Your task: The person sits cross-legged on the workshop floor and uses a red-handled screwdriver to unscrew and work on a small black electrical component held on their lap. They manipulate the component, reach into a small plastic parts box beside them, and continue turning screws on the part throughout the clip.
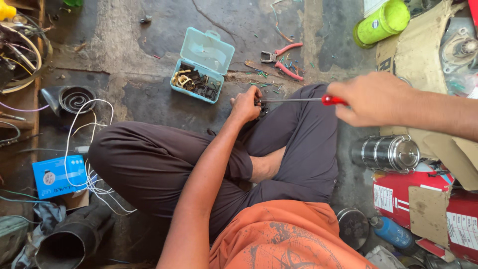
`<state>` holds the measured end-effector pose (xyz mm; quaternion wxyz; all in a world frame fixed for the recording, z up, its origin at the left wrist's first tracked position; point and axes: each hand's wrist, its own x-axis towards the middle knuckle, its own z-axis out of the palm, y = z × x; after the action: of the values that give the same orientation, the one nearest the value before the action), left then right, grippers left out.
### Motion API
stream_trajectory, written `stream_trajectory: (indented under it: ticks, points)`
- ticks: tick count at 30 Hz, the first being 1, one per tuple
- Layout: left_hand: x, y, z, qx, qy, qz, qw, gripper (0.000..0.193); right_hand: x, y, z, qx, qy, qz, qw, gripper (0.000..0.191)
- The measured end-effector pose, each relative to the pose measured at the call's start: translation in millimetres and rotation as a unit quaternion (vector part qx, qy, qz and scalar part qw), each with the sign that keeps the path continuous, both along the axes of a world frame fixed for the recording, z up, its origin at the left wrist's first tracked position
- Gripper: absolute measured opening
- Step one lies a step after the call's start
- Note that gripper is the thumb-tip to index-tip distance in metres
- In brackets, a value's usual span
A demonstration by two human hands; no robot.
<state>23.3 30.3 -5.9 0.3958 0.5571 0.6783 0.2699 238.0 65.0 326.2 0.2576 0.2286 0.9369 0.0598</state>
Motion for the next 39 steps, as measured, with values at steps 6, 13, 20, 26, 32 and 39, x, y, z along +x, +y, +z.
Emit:
stream_trajectory:
  ticks: [6, 13, 20, 26, 32, 39]
  points:
    - [-4.3, -6.6, 15.5, 0.023, 0.001, -0.008, 1.0, 0.051, -33.4, -2.5, 30.6, 0.132, -0.091, 0.486, 0.859, 0.03]
    - [-4.5, -6.4, 18.8, 0.026, 0.008, -0.019, 0.999, 0.045, -7.0, 4.6, 13.0, 0.077, -0.021, 0.17, 0.982, 0.045]
    - [-6.8, -7.6, 15.0, 0.037, 0.004, -0.025, 0.999, 0.043, 10.6, 34.1, -30.6, -0.262, 0.13, -0.52, 0.803, 0.026]
    - [-8.4, -7.4, 17.6, 0.012, -0.007, -0.012, 1.0, 0.046, 4.0, 9.1, -7.6, -0.104, 0.074, -0.141, 0.982, 0.03]
    - [-7.5, -8.8, 19.3, 0.026, 0.0, -0.013, 1.0, 0.048, -23.7, -9.2, 29.9, 0.067, -0.015, 0.4, 0.914, 0.037]
    - [-6.5, -7.1, 14.0, 0.03, 0.011, -0.021, 0.999, 0.048, -10.1, -2.0, 11.6, -0.036, 0.121, 0.145, 0.981, 0.026]
